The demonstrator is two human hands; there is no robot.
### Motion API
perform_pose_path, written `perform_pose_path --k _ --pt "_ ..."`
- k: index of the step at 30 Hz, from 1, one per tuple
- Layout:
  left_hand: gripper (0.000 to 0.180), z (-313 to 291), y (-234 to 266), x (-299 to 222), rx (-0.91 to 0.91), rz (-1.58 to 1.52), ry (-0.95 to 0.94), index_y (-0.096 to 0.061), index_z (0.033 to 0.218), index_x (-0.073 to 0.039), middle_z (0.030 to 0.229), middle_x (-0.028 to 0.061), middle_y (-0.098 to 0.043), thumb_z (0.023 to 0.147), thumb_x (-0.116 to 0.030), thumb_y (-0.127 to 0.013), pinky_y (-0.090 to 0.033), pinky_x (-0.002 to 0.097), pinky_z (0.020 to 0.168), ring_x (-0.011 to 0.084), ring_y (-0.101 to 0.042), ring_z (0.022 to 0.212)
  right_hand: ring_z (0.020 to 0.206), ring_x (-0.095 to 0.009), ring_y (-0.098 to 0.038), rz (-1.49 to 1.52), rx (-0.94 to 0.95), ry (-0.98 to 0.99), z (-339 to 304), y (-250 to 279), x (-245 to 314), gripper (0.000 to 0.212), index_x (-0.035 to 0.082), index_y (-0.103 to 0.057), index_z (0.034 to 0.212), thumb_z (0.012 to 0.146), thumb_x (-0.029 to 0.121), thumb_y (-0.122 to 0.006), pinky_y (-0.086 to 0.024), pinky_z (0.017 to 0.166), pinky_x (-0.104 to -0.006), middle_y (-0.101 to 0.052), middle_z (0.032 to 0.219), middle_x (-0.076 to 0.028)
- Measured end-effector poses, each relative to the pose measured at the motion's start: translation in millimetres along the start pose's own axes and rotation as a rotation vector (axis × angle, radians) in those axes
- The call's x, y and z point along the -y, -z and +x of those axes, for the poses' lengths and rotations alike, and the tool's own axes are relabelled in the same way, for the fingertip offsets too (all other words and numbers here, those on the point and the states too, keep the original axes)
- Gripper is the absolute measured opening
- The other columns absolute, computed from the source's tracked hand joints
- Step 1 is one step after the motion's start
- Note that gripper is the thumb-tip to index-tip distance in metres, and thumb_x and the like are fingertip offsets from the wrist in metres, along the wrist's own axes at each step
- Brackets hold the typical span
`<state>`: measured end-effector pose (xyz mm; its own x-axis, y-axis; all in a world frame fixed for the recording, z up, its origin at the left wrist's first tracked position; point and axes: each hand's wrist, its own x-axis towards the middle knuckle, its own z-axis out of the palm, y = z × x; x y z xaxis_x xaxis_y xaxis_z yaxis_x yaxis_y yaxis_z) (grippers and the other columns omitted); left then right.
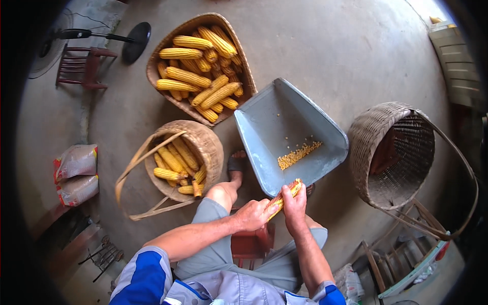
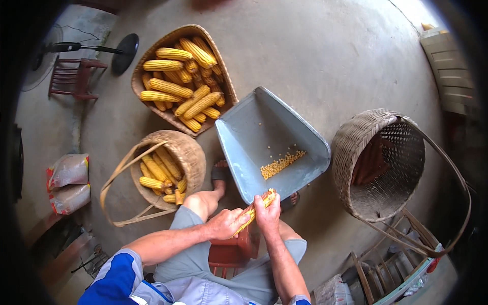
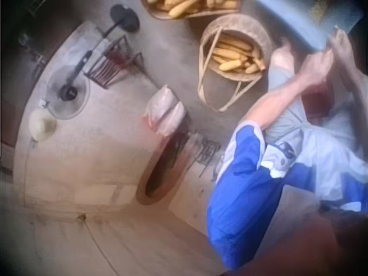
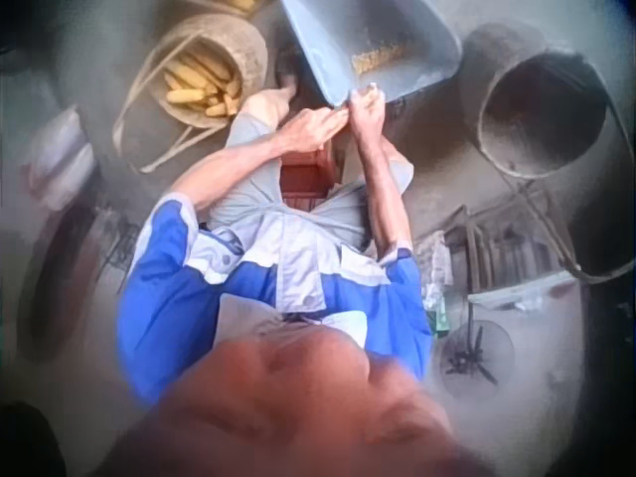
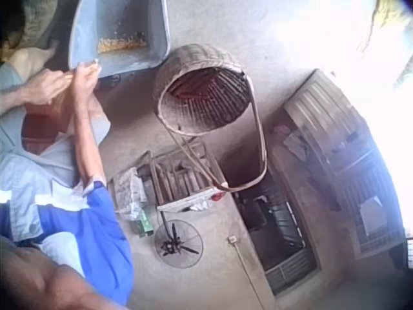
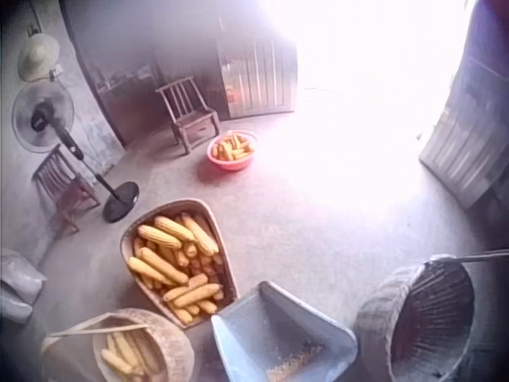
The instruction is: Manual removal of corn kernels from dried cobs into a metal scoop.
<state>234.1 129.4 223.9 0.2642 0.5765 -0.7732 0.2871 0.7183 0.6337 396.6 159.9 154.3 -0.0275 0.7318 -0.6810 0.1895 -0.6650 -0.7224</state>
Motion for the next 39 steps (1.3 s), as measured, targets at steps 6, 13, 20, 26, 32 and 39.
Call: perform_pose_path --k 6,13,20,26,32,39 --pt "0.046 89 1 1 0.068 -0.191 -0.006 -0.057 0.099 0.001 0.072 0.0101 -0.063 0.105 -0.042 -0.042 -0.053 0.0322 0.057 0.0177 -0.067 0.062 0.074 -0.011 -0.056 0.069 -0.011 0.139 84 18 7 0.023 0.004 -0.049 0.102 0.091 0.015 -0.066 -0.05 0.066 -0.0282 -0.058 0.086 -0.004" --pt "0.048 121 7 7 0.087 -0.251 -0.298 -0.056 0.105 0.0 0.079 0.0067 -0.062 0.106 -0.044 -0.037 -0.054 0.0264 0.057 0.0141 -0.066 0.063 0.071 -0.012 -0.057 0.023 -0.056 0.417 104 25 33 0.027 0.003 -0.048 0.099 0.089 0.016 -0.068 -0.05 0.063 -0.03 -0.057 0.082 -0.005" --pt "0.051 97 -4 26 0.02 -0.419 -0.396 -0.057 0.105 0.005 0.073 0.0126 -0.064 0.107 -0.04 -0.033 -0.055 0.0315 0.047 0.0204 -0.065 0.055 0.07 -0.019 -0.061 -0.086 -0.15 0.585 72 17 29 0.035 -0.002 -0.049 0.097 0.086 0.025 -0.07 -0.052 0.065 -0.0354 -0.062 0.078 -0.01" --pt "0.059 67 -11 64 0.08 -0.362 -0.393 -0.058 0.107 0.003 0.077 0.0136 -0.064 0.104 -0.052 -0.035 -0.056 0.0303 0.049 0.0208 -0.067 0.058 0.08 -0.027 -0.065 -0.077 -0.285 0.554 60 0 -21 0.048 -0.005 -0.054 0.102 0.081 0.034 -0.072 -0.053 0.074 -0.0404 -0.065 0.087 -0.017" --pt "0.063 31 -36 101 -0.037 -0.099 -0.371 -0.056 0.111 0.0 0.08 0.0124 -0.064 0.099 -0.061 -0.043 -0.055 0.0306 0.051 0.0202 -0.067 0.061 0.078 -0.026 -0.062 -0.145 -0.339 0.553 23 -5 -43 0.048 -0.004 -0.054 0.103 0.08 0.033 -0.074 -0.051 0.071 -0.0399 -0.062 0.088 -0.015" --pt "0.064 23 -44 115 -0.003 -0.148 -0.429 -0.059 0.104 0.002 0.069 0.0107 -0.063 0.103 -0.056 -0.033 -0.052 0.0285 0.043 0.0186 -0.066 0.052 0.07 -0.012 -0.055 -0.001 -0.187 0.562 14 -4 -57 0.029 0.003 -0.054 0.1 0.087 0.024 -0.068 -0.047 0.062 -0.0279 -0.057 0.08 -0.002"
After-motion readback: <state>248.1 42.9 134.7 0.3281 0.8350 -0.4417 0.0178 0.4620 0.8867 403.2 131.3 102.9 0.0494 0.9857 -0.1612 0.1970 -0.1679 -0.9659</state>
